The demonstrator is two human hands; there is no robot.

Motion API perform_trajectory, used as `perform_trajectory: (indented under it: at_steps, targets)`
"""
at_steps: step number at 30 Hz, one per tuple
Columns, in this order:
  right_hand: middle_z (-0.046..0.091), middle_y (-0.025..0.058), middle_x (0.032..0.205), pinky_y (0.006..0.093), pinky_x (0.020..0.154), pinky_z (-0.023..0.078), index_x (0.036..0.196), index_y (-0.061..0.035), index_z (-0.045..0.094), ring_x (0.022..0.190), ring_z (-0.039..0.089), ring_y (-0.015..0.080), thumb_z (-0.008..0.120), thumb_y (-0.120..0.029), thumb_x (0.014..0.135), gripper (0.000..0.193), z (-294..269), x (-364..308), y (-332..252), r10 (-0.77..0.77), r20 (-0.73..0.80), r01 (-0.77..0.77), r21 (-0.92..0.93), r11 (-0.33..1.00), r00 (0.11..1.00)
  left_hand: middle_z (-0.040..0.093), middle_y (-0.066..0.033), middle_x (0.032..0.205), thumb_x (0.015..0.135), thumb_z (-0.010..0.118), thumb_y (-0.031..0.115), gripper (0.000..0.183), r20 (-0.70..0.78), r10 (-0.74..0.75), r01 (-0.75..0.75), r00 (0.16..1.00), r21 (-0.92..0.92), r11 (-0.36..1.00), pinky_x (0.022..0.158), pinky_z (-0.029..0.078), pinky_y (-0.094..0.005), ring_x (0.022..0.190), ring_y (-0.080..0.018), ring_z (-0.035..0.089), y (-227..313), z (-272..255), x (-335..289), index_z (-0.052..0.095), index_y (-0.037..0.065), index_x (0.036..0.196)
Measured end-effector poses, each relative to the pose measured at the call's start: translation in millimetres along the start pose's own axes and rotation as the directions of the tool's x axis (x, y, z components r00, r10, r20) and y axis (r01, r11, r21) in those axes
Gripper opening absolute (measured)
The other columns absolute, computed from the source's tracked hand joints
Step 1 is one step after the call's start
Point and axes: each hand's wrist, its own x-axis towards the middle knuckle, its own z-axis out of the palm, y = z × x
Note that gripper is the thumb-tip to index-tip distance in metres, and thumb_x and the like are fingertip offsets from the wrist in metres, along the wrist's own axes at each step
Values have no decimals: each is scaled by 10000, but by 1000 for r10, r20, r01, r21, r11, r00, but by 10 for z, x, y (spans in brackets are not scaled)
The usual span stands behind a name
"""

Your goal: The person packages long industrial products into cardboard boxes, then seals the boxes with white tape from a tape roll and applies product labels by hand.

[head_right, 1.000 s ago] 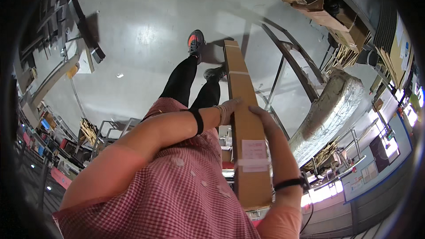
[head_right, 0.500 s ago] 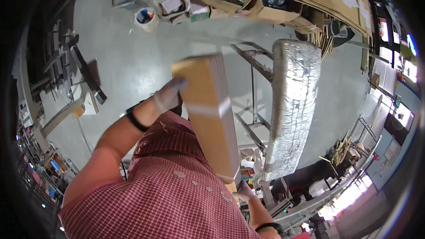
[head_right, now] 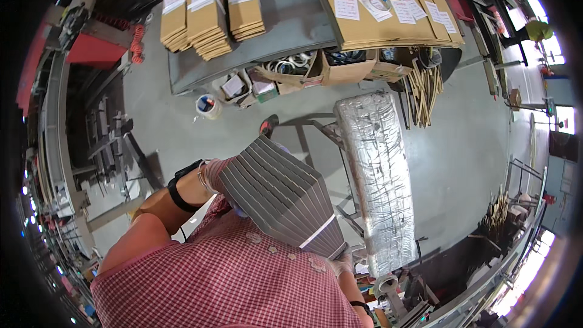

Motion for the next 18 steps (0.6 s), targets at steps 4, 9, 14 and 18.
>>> perform_trajectory:
  at_steps: [4,9,14,18]
  targets:
    - [547,119,1298,373,1019,414,1338,-52,395,1247,477,250,826,-283,625,864,525,-109,-358,-47,-154,60,83,995,987,655,-73,1141,597,899,263,668,120,82,-96,989,116,989,938,473,-343,1048,-184,598,-45,-621,151,626,45,1166]
    - [585,134,1246,358,987,435,1320,-37,436,1169,536,272,833,-296,591,870,295,-681,-392,-102,-237,-17,-452,892,966,607,-77,1226,694,835,402,730,53,-226,201,973,-679,706,980,441,-327,1136,-184,553,-406,-1235,400,553,33,1257]
    - [566,145,1265,376,1015,404,1355,-56,433,1196,508,261,827,-220,578,887,1081,-1721,-1426,428,-261,-422,-841,340,865,476,-81,1381,824,646,571,770,-159,-875,374,457,-858,351,1076,359,-402,1290,-247,441,-1591,-1128,254,395,133,1405]
    - [586,113,1241,355,967,429,1326,-58,502,1153,526,212,825,-296,621,811,1338,-1768,-1509,772,48,-476,-762,438,634,543,-65,1316,869,624,517,601,160,-840,596,518,-772,221,995,431,-393,1231,-223,496,-2113,-660,-164,494,158,1334]
